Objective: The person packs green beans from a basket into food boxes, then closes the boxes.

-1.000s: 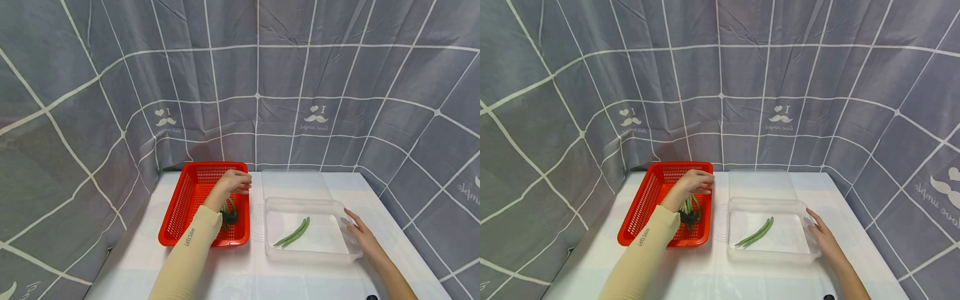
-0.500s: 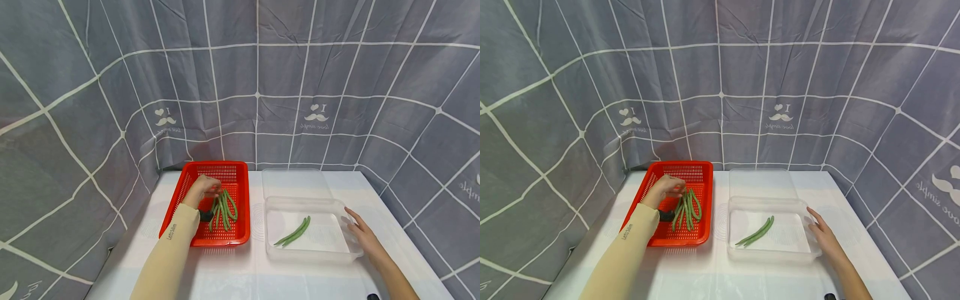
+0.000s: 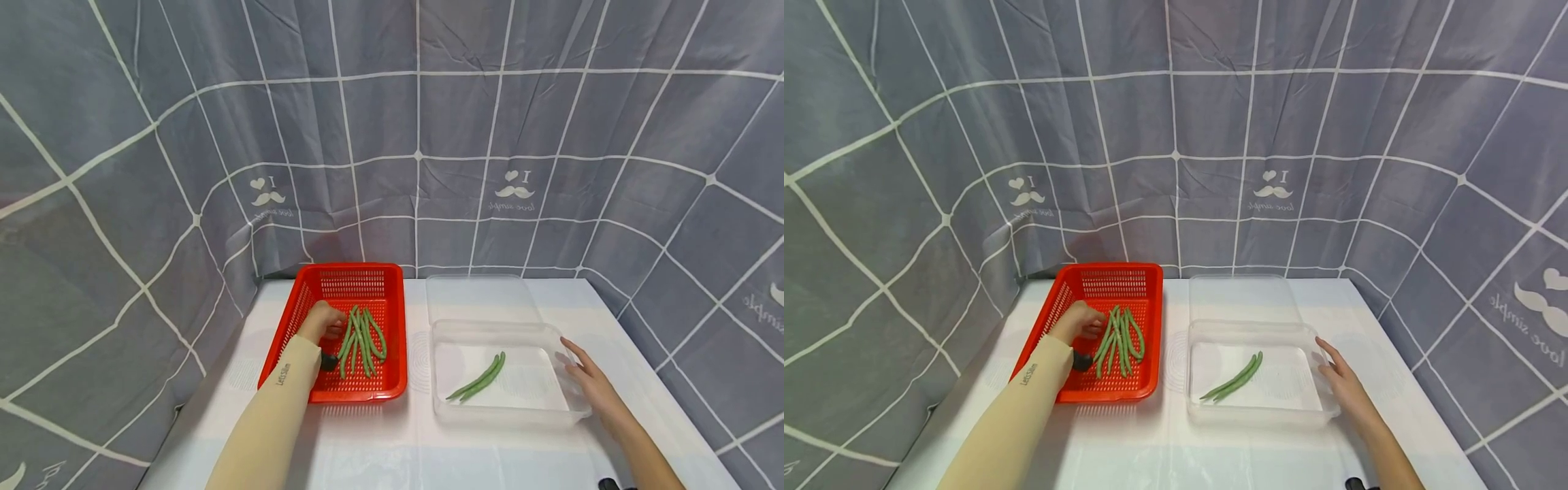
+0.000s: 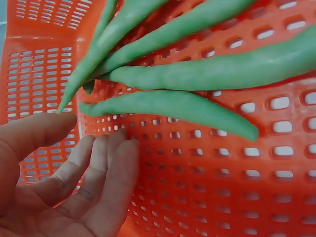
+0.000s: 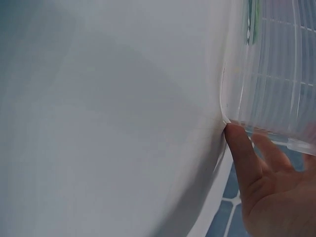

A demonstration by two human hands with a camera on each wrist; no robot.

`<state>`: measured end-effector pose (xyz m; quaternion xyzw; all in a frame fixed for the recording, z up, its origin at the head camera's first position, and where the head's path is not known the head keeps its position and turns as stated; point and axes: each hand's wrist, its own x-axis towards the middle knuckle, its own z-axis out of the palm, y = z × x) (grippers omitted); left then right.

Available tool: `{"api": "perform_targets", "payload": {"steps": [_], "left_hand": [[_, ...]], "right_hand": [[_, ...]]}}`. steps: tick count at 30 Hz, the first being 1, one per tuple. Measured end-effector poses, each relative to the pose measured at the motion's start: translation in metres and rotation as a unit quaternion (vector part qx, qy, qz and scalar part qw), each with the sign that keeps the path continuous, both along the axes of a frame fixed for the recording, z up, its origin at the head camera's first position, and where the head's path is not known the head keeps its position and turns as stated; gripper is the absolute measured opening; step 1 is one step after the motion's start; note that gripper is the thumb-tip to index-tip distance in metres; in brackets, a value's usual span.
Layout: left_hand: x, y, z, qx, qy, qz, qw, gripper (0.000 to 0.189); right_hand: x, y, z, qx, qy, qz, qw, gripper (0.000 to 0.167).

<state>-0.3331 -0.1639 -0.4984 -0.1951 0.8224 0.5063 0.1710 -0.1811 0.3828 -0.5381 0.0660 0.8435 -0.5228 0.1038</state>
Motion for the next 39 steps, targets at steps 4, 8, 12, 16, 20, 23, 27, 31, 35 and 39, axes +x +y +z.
{"api": "perform_targets", "payload": {"steps": [4, 8, 12, 16, 20, 23, 27, 31, 35, 39], "left_hand": [[-0.004, -0.003, -0.004, -0.001, 0.0, -0.003, 1.0, 0.038], [-0.004, 0.002, -0.005, -0.036, 0.011, -0.007, 0.9993, 0.032], [-0.001, 0.013, -0.005, -0.12, 0.022, -0.021, 0.9923, 0.014], [0.001, 0.02, -0.007, -0.188, 0.037, -0.041, 0.9807, 0.017], [0.0, 0.023, -0.01, -0.217, 0.044, -0.05, 0.9739, 0.017], [-0.002, 0.023, -0.01, -0.216, 0.042, -0.051, 0.9741, 0.015], [0.0, 0.02, -0.01, -0.153, 0.04, -0.035, 0.9867, 0.01], [0.001, 0.014, -0.009, -0.073, 0.041, -0.019, 0.9963, 0.02], [0.001, 0.009, -0.006, -0.006, 0.038, -0.011, 0.9992, 0.013], [0.001, 0.003, 0.002, 0.09, 0.034, 0.02, 0.9951, 0.006]], "right_hand": [[0.0, -0.001, 0.0, -0.002, 0.007, 0.001, 1.0, 0.064], [0.0, -0.001, 0.0, 0.0, 0.012, -0.001, 0.9999, 0.063], [0.0, 0.0, -0.001, 0.002, 0.012, 0.001, 0.9999, 0.063], [-0.001, 0.0, -0.001, 0.001, 0.015, 0.002, 0.9999, 0.063], [-0.001, -0.001, 0.0, 0.0, 0.015, 0.002, 0.9999, 0.063], [0.0, -0.002, 0.0, -0.001, 0.015, 0.003, 0.9999, 0.063], [0.0, -0.001, 0.0, -0.001, 0.012, 0.002, 0.9999, 0.063], [0.001, -0.001, 0.0, -0.002, 0.003, 0.0, 1.0, 0.064], [0.002, 0.0, -0.001, -0.006, 0.004, 0.0, 1.0, 0.064], [0.004, -0.001, -0.002, -0.012, 0.009, 0.002, 0.9999, 0.063]]}}
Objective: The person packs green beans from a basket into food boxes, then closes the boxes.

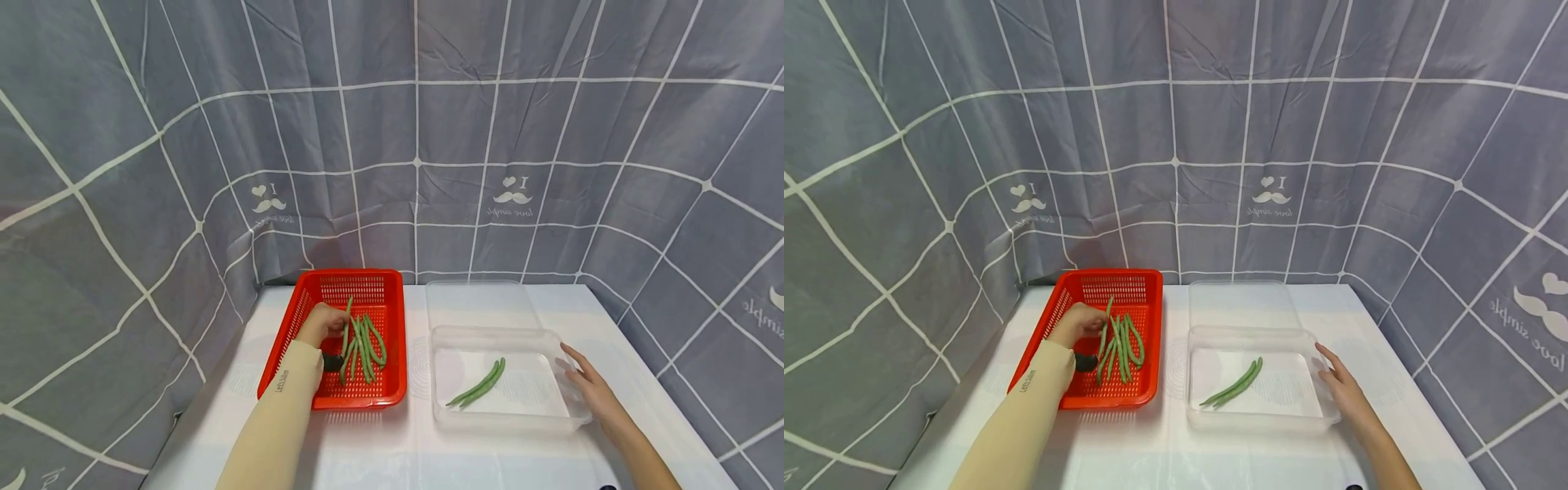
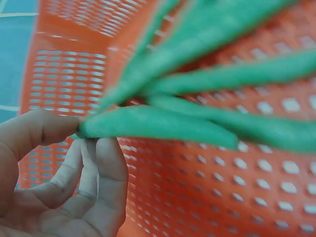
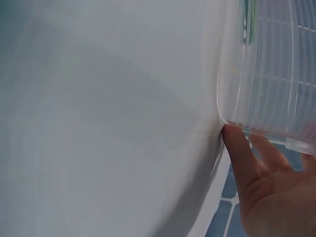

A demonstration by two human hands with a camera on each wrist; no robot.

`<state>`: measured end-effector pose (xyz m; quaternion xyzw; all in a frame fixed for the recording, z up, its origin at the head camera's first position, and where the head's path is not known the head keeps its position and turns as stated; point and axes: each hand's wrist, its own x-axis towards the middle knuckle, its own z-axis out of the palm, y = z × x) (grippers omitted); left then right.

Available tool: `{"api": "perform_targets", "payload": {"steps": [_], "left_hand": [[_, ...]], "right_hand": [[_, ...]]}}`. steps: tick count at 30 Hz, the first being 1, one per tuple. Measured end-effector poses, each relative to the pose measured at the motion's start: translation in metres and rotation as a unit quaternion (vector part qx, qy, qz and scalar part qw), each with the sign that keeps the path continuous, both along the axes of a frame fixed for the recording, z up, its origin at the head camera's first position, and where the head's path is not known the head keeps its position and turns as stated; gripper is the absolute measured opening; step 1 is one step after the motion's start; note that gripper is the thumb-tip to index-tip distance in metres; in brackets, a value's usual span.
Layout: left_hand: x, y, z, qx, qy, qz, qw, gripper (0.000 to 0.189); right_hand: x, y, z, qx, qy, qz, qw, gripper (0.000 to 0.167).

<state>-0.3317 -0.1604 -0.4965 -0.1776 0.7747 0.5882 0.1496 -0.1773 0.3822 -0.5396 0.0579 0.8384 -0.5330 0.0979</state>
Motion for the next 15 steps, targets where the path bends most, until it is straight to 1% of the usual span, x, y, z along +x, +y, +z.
{"api": "perform_targets", "payload": {"steps": [2, 3, 6, 10, 13, 15], "left_hand": [[0.001, -0.002, 0.004, 0.036, -0.001, 0.011, 0.9993, 0.003], [0.001, -0.002, 0.007, 0.05, -0.001, 0.016, 0.9986, 0.005], [0.001, -0.002, 0.014, 0.086, 0.001, 0.017, 0.9962, 0.007], [0.002, 0.004, 0.023, 0.132, 0.011, 0.002, 0.9912, 0.006], [0.006, 0.012, 0.028, 0.146, 0.029, -0.02, 0.9886, 0.009], [0.01, 0.02, 0.032, 0.148, 0.038, -0.03, 0.9879, 0.011]], "right_hand": [[0.002, -0.001, -0.001, -0.003, 0.002, 0.001, 1.0, 0.063], [0.002, -0.001, -0.001, -0.004, 0.002, 0.001, 1.0, 0.063], [0.003, -0.001, 0.001, -0.001, 0.002, -0.001, 1.0, 0.063], [0.003, -0.001, 0.003, 0.001, 0.0, -0.002, 1.0, 0.063], [0.003, -0.002, 0.003, -0.002, -0.002, -0.002, 1.0, 0.063], [0.003, -0.002, 0.002, -0.003, -0.002, -0.002, 1.0, 0.063]]}}
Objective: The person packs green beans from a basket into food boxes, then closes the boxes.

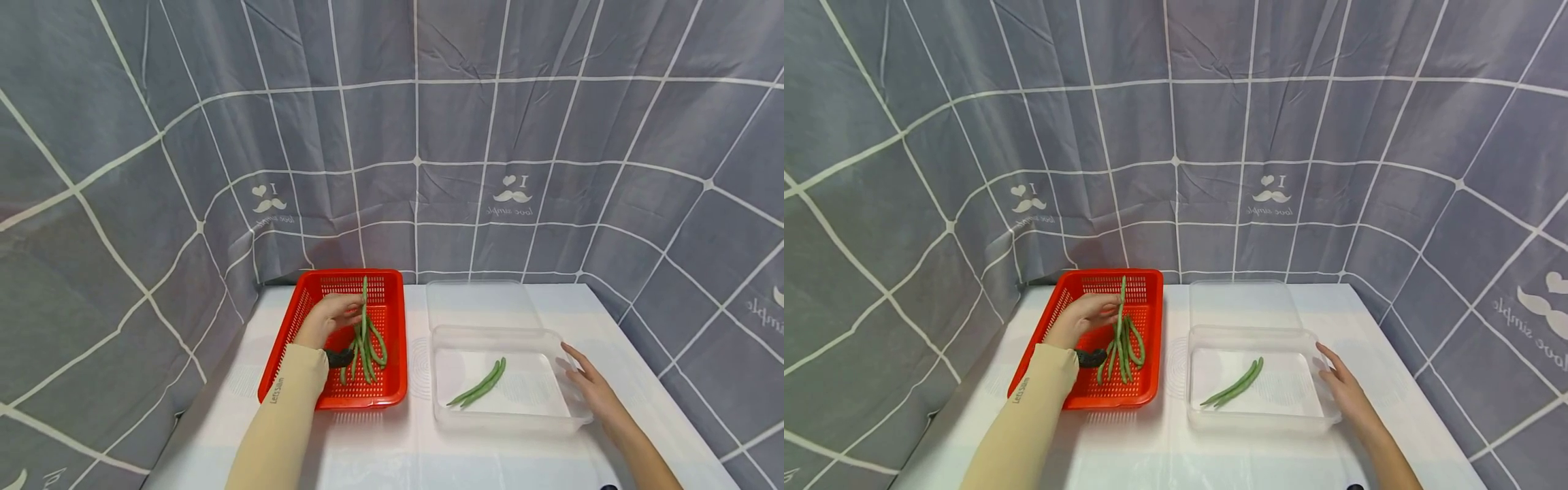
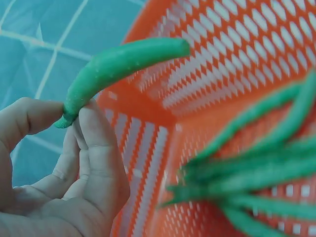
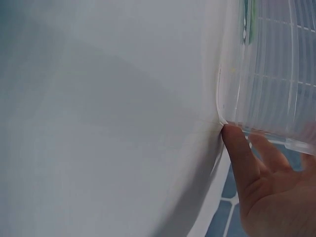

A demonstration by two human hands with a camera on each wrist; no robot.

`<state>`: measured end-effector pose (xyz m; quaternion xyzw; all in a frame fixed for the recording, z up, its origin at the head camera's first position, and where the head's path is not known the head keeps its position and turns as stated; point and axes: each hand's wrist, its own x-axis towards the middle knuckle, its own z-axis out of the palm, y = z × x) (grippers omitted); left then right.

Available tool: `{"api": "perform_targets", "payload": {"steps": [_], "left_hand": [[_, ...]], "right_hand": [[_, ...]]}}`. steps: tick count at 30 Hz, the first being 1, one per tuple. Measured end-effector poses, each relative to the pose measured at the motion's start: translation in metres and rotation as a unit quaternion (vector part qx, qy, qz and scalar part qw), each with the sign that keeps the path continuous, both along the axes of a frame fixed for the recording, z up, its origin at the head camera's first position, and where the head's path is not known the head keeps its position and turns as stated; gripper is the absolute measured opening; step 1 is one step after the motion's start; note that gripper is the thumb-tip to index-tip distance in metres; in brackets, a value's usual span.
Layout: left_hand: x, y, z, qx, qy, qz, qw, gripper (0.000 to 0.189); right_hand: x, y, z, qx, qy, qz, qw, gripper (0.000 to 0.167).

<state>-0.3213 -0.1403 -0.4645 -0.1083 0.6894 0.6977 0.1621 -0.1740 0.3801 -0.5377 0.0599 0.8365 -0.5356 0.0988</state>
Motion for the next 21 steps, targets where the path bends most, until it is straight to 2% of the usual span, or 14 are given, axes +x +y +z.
{"api": "perform_targets", "payload": {"steps": [6, 10, 14, 21], "left_hand": [[0.009, 0.031, 0.011, 0.004, 0.027, -0.042, 0.9988, 0.032], [0.01, 0.057, 0.018, 0.017, 0.037, -0.071, 0.9966, 0.038], [0.01, 0.086, 0.023, 0.014, 0.031, -0.106, 0.9938, 0.037], [0.02, 0.13, 0.027, -0.008, 0.012, -0.161, 0.9868, 0.037]], "right_hand": [[0.001, 0.001, -0.003, 0.001, -0.007, -0.003, 1.0, 0.063], [0.0, 0.001, -0.003, 0.004, -0.019, -0.006, 0.9998, 0.064], [0.0, 0.0, -0.002, 0.005, -0.018, -0.008, 0.9998, 0.064], [0.0, 0.001, 0.0, 0.006, 0.009, -0.003, 0.9999, 0.064]]}}
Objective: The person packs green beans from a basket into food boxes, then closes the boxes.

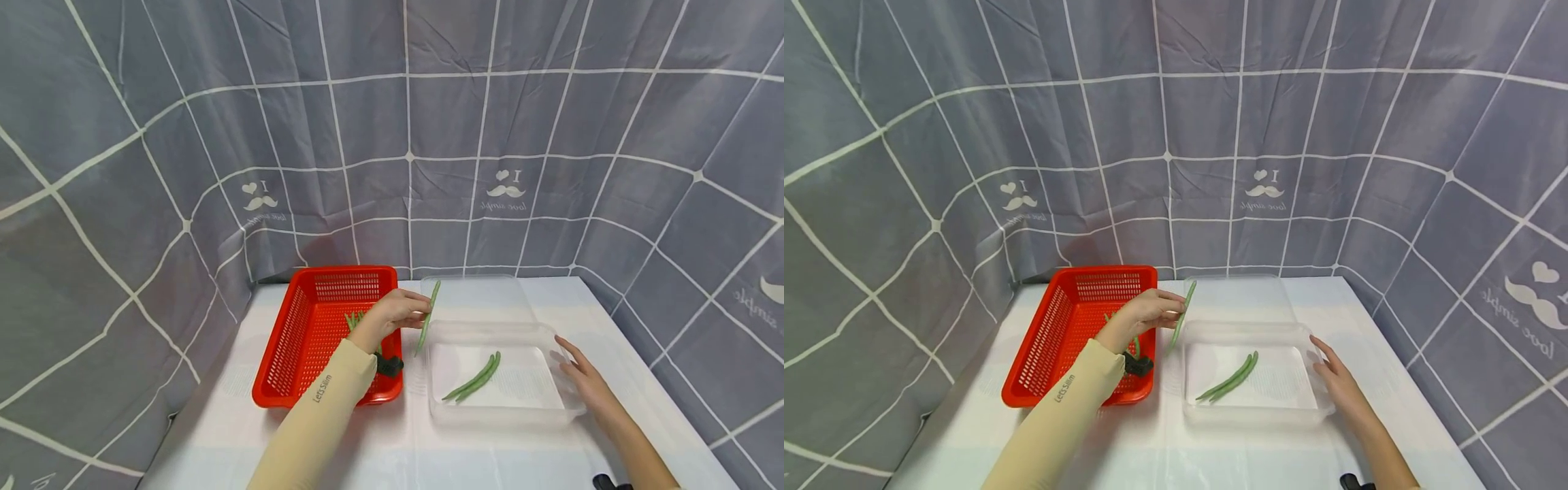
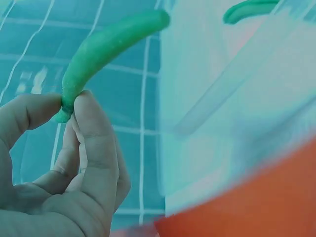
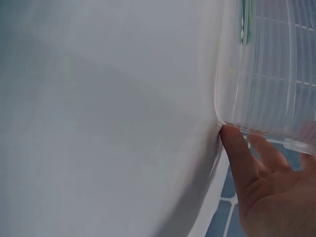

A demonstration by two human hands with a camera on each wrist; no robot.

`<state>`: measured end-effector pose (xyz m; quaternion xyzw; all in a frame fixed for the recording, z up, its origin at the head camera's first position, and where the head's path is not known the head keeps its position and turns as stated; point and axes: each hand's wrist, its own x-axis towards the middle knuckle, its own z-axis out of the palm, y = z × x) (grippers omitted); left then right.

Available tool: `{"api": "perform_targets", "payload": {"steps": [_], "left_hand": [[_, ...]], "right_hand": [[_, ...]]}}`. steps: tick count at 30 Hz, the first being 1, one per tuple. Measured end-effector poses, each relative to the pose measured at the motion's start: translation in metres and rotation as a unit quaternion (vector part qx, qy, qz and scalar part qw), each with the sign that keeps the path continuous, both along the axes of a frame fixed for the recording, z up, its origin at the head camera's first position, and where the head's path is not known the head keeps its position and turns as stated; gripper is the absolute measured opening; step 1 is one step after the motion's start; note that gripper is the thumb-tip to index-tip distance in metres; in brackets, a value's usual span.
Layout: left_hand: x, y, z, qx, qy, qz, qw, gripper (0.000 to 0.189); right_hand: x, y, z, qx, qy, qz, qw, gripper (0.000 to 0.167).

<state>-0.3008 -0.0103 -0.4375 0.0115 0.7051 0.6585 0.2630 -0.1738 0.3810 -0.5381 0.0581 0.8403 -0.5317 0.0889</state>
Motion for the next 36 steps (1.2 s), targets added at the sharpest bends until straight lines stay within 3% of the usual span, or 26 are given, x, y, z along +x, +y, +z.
{"api": "perform_targets", "payload": {"steps": [9, 19, 26, 36], "left_hand": [[0.014, 0.045, -0.013, -0.036, -0.015, -0.05, 0.998, 0.029], [0.025, 0.078, -0.033, -0.068, -0.022, -0.087, 0.9936, 0.02], [0.029, 0.089, -0.033, -0.109, 0.001, -0.097, 0.9892, 0.015], [0.036, 0.107, -0.037, -0.187, 0.013, -0.127, 0.974, 0.005]], "right_hand": [[-0.003, 0.001, 0.001, 0.001, -0.008, -0.005, 1.0, 0.064], [-0.002, 0.0, 0.003, 0.001, -0.022, -0.009, 0.9997, 0.064], [-0.002, 0.0, 0.003, 0.004, -0.026, -0.011, 0.9996, 0.064], [-0.003, 0.001, 0.003, 0.002, -0.028, -0.008, 0.9996, 0.064]]}}
